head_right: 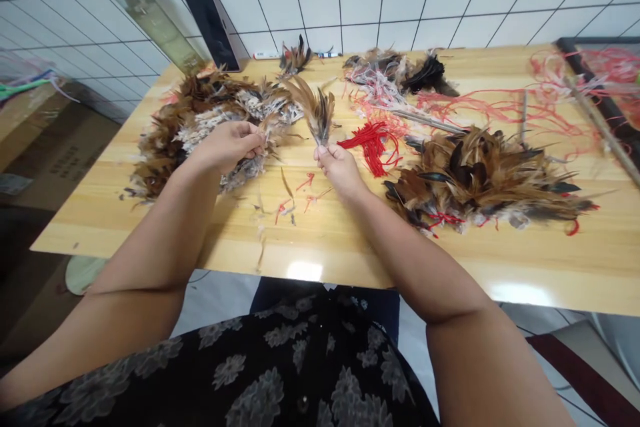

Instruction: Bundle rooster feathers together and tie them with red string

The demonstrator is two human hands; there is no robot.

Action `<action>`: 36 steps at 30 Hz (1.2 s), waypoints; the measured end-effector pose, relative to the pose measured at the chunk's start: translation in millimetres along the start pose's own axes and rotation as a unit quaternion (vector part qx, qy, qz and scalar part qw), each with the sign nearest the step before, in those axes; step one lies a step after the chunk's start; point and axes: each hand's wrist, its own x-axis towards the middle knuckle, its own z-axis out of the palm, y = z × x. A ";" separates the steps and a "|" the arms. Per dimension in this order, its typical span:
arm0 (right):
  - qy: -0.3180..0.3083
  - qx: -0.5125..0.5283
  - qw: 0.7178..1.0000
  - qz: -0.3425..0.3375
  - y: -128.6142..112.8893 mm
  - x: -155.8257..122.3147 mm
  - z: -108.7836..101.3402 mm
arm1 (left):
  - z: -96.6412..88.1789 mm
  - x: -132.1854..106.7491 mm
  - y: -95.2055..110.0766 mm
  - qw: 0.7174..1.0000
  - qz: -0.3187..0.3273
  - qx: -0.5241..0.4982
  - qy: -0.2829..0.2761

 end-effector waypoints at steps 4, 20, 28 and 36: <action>-0.003 0.006 1.000 -0.007 0.8 0.9 -1.1 | 11.6 -8.4 -2.2 0.991 -0.037 -0.120 -0.042; -0.028 -0.027 0.998 -0.044 14.7 4.3 -12.8 | 7.5 -34.8 14.5 0.962 0.067 0.264 0.006; -0.033 -0.055 0.997 -0.050 13.3 1.3 -10.0 | 16.7 -30.0 6.4 0.991 0.043 0.128 0.009; -0.017 -0.072 0.996 -0.042 12.0 -0.5 -7.0 | 15.0 -34.2 8.0 0.996 0.028 -0.080 0.040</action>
